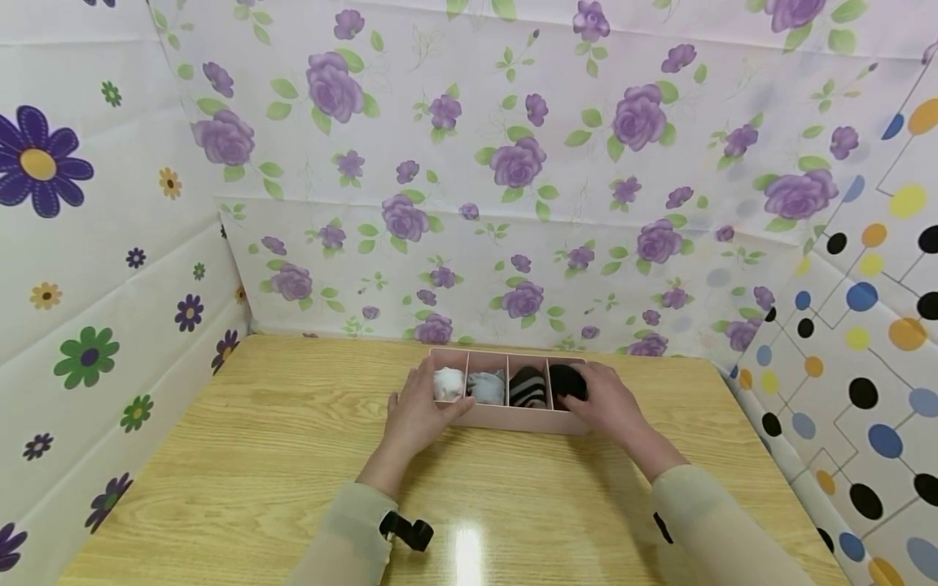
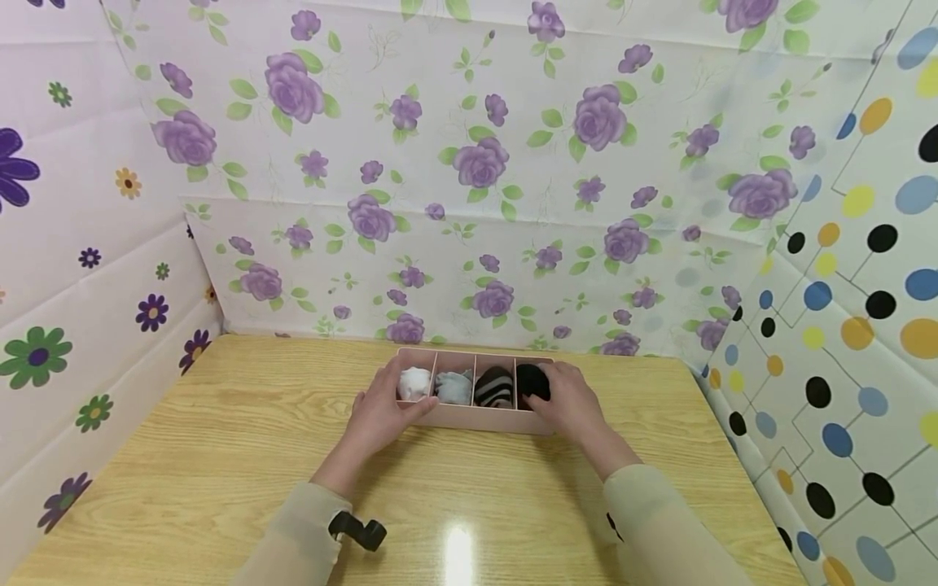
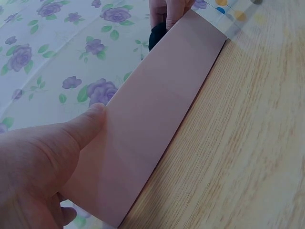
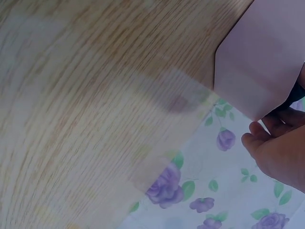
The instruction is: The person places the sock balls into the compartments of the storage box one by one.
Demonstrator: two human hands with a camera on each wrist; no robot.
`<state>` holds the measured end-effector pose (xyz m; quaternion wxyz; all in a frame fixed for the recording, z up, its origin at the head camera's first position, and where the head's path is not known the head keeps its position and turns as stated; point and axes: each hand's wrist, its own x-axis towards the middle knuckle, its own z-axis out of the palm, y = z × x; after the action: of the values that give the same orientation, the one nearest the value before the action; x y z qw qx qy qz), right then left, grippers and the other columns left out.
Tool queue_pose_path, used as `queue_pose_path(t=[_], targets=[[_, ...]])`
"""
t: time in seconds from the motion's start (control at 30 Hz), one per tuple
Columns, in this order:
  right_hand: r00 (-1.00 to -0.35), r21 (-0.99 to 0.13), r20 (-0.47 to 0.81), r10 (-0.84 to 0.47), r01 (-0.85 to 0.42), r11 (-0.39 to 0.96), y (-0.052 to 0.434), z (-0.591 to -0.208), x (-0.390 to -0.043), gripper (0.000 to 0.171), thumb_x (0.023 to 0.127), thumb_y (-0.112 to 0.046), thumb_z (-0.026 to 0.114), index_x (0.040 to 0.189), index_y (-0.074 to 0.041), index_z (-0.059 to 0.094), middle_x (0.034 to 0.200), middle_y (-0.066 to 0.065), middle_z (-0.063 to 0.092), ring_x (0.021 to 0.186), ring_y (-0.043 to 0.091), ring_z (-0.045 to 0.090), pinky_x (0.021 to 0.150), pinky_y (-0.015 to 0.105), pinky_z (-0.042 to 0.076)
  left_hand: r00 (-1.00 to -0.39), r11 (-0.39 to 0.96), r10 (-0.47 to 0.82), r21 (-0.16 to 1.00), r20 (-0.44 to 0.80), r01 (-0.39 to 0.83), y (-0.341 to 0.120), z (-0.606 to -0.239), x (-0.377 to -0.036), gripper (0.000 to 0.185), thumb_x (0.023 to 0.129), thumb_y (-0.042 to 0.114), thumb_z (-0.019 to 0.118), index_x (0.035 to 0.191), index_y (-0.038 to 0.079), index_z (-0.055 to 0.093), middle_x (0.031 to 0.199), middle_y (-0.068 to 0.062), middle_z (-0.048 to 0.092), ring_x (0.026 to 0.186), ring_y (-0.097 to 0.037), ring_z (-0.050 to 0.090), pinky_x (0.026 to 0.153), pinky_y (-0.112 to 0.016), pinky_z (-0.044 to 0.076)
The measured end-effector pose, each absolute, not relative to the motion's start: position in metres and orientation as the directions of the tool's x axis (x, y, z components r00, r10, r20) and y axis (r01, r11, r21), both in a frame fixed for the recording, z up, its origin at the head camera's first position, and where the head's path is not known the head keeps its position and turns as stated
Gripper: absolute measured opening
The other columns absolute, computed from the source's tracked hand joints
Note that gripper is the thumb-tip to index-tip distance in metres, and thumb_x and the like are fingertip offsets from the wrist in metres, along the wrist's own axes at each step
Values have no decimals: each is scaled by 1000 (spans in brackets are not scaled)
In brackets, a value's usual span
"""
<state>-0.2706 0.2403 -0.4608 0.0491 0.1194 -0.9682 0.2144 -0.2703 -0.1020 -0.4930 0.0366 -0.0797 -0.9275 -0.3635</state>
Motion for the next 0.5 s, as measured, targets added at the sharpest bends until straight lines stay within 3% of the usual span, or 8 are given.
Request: queue_pose_path(t=[0.23, 0.5], targets=[[-971, -474, 89, -223, -238, 848, 245, -459, -268, 85, 106, -42, 77, 166, 7, 41, 167, 37, 38, 155, 57, 33, 121, 74, 35, -985, 720, 122, 673, 119, 170, -101, -494, -270, 114, 97, 69, 76, 178, 14, 18, 183, -13, 20, 167, -41, 18, 126, -81, 11], [-967, -496, 114, -228, -254, 830, 249, -464, -266, 81, 110, -43, 70, 168, 4, 38, 170, 35, 35, 156, 57, 32, 121, 75, 33, -987, 724, 117, 670, 109, 160, -102, -491, -270, 113, 98, 64, 77, 178, 11, 17, 182, -15, 21, 167, -42, 18, 126, -80, 10]])
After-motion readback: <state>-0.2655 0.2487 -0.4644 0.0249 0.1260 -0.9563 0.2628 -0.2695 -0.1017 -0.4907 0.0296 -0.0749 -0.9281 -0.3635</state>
